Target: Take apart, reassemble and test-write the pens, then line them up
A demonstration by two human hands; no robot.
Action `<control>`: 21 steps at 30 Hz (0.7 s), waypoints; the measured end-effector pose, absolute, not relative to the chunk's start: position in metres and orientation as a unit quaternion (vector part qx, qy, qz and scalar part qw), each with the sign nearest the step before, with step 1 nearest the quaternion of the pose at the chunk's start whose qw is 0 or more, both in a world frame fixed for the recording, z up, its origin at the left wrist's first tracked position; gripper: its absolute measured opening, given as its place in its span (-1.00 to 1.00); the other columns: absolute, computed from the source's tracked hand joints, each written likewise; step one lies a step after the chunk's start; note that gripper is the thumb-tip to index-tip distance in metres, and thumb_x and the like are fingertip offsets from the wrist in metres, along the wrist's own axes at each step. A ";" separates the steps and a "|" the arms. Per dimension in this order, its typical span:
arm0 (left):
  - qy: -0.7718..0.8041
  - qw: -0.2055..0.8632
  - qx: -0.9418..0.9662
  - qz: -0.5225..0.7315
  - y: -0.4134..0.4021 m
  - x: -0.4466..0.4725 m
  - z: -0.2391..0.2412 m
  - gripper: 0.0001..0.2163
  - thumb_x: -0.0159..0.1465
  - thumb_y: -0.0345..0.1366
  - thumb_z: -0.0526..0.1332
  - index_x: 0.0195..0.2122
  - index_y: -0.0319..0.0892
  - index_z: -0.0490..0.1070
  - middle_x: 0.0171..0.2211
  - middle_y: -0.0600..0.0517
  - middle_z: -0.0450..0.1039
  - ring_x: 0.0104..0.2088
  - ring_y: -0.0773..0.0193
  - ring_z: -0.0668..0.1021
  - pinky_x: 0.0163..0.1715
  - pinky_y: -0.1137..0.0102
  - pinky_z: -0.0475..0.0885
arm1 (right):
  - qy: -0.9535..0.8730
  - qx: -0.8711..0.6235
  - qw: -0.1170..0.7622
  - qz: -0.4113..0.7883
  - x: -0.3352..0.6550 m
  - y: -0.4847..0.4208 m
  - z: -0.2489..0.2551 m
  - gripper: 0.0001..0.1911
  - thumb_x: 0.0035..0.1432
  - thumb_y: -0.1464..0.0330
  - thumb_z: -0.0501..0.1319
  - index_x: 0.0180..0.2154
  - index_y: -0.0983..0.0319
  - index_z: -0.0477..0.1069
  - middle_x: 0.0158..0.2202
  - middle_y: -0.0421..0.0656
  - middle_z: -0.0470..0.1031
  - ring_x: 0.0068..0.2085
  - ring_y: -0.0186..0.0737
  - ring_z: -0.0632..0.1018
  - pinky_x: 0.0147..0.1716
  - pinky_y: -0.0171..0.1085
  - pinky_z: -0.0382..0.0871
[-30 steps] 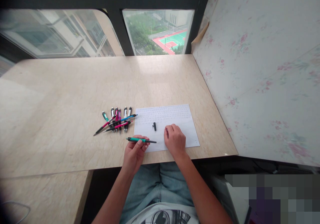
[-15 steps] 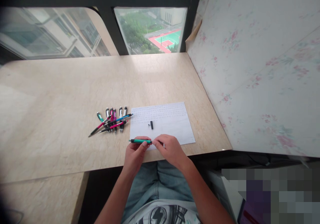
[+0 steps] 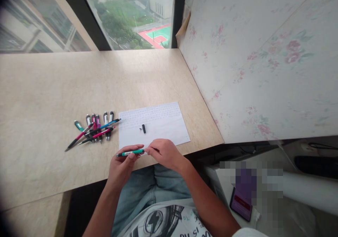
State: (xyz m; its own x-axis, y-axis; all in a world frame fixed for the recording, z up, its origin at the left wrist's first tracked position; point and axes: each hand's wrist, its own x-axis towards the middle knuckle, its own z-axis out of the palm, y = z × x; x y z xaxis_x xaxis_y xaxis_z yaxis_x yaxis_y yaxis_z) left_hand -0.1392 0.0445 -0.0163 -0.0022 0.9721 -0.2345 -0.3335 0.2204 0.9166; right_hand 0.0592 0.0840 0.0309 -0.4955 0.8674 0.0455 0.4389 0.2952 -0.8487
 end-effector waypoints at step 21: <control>0.470 0.624 0.171 0.601 0.050 -0.118 -0.006 -0.75 0.10 -0.19 0.45 -0.30 -0.20 0.49 -0.32 -0.07 0.64 -0.42 0.30 0.63 -0.44 0.51 0.48 | -0.752 -0.420 0.345 0.373 0.058 0.081 0.025 -0.86 0.23 0.28 0.29 -0.20 0.20 0.48 -0.27 -0.15 0.54 -0.22 -0.23 0.50 -0.24 -0.28 0.38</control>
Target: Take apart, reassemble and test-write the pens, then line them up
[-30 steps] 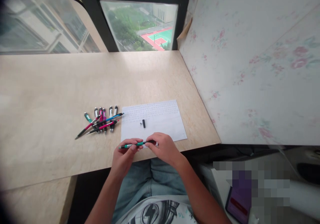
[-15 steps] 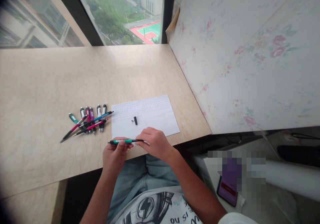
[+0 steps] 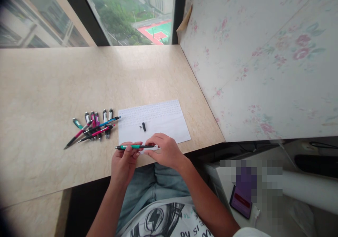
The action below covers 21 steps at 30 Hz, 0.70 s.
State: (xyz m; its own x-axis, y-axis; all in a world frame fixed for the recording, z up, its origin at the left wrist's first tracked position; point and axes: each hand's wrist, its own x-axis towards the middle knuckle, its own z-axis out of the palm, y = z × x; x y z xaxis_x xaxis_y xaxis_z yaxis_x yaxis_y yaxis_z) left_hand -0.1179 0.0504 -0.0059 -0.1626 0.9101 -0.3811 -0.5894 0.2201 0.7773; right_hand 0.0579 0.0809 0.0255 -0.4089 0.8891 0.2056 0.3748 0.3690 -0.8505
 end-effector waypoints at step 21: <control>0.426 0.646 0.178 0.608 0.048 -0.117 -0.012 -0.81 0.13 -0.31 0.44 -0.25 -0.18 0.52 -0.27 -0.04 0.62 -0.30 0.31 0.64 -0.24 0.47 0.52 | -0.735 -0.444 0.327 0.396 0.057 0.082 0.019 -0.84 0.32 0.34 0.17 -0.30 0.20 0.49 -0.37 -0.16 0.53 -0.36 -0.27 0.49 -0.39 -0.28 0.34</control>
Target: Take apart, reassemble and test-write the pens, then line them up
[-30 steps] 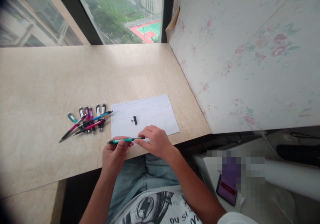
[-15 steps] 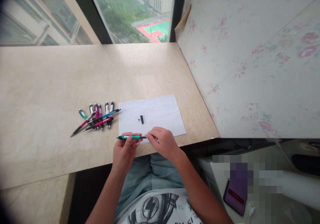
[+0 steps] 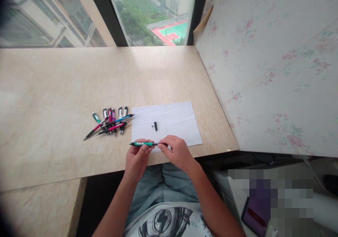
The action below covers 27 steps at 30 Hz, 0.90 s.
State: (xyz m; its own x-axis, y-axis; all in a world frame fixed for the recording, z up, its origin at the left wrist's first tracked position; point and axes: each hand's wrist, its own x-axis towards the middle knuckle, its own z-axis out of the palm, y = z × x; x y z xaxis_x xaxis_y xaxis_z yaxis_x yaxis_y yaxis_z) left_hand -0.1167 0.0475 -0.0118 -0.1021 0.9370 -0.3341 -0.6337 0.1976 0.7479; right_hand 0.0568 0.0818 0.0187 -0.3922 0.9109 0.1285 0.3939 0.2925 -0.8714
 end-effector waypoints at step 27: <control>0.449 0.636 0.136 0.613 0.050 -0.116 -0.009 -0.79 0.10 -0.29 0.46 -0.27 -0.21 0.53 -0.29 -0.03 0.62 -0.36 0.36 0.63 -0.33 0.53 0.50 | -0.760 -0.445 0.354 0.314 0.064 0.083 0.029 -0.86 0.26 0.46 0.19 -0.20 0.16 0.50 -0.24 -0.11 0.53 -0.19 -0.16 0.52 -0.22 -0.19 0.45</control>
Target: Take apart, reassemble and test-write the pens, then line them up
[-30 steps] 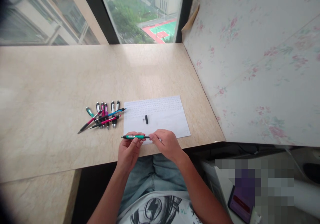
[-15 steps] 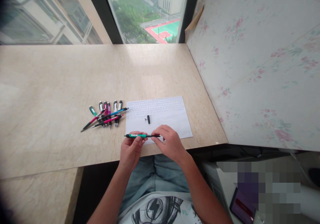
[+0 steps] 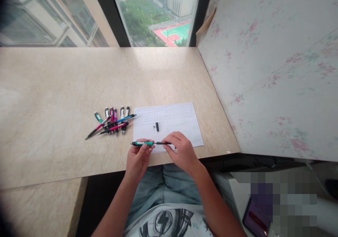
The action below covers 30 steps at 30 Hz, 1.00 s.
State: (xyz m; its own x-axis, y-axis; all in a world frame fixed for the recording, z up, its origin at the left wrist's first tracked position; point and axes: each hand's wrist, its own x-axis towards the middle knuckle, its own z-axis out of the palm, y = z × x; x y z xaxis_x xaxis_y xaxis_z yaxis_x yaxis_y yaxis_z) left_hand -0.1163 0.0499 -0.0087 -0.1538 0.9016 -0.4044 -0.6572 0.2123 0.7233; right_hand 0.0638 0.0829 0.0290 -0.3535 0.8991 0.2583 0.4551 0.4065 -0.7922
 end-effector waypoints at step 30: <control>0.400 0.667 0.087 0.623 0.049 -0.126 -0.016 -0.75 0.09 -0.26 0.47 -0.24 -0.16 0.51 -0.28 -0.02 0.61 -0.34 0.36 0.63 -0.36 0.57 0.52 | -0.794 -0.452 0.339 0.223 0.077 0.075 0.054 -0.78 0.27 0.45 0.20 -0.12 0.10 0.54 -0.26 -0.09 0.51 -0.20 -0.11 0.52 -0.22 -0.12 0.49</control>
